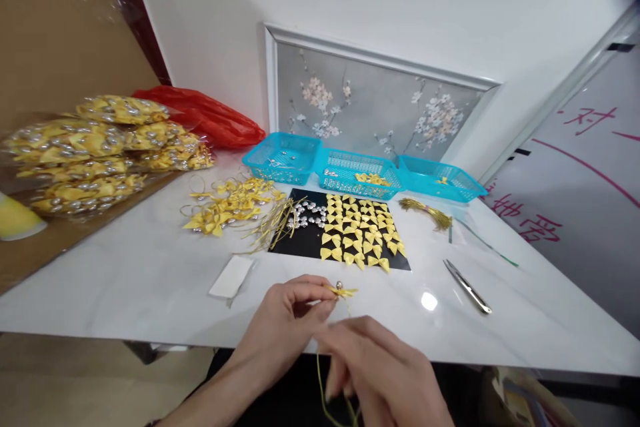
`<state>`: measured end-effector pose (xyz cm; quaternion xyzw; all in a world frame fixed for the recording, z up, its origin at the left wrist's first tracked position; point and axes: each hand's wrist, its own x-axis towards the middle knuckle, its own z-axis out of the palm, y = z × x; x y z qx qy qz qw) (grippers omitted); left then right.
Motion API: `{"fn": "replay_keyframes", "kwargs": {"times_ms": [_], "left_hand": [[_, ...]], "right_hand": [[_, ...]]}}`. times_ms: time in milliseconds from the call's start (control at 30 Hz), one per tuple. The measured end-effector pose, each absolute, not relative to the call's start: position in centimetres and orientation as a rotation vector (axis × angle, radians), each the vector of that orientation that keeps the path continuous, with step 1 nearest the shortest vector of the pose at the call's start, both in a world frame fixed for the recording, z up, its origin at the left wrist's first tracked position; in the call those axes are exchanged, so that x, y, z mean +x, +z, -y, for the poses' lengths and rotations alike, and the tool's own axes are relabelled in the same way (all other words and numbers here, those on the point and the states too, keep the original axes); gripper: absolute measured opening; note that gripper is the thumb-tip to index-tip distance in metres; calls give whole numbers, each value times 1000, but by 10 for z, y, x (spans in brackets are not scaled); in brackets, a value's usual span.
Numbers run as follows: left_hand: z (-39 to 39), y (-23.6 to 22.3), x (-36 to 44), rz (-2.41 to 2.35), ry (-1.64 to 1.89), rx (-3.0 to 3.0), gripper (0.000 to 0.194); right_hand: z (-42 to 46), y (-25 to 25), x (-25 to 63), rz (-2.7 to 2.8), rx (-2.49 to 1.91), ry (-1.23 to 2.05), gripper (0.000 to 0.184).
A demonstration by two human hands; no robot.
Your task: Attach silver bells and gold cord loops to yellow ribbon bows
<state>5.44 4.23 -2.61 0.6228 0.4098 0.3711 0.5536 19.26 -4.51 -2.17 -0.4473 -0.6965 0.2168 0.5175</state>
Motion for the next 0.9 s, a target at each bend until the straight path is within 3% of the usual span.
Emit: {"fn": "replay_keyframes", "kwargs": {"times_ms": [167,267,367,500,700,900], "left_hand": [[-38,-12,48,-886,800,1351,18],[-39,-11,43,-899,733,1024,7],[-41,-15,42,-874,681,860,9],[-41,-15,46,-825,659,824,16],[-41,-14,48,-859,732,869,19],[-38,-10,48,-869,738,1045,20]], "right_hand": [[21,-29,200,1487,-1223,594,22],[17,-42,203,1434,-1312,600,22],[17,-49,203,1483,-1338,568,21],[19,-47,206,1545,-1340,558,21],[26,-37,214,1592,-1246,261,18],[30,-32,196,1635,-1225,306,28]]}}
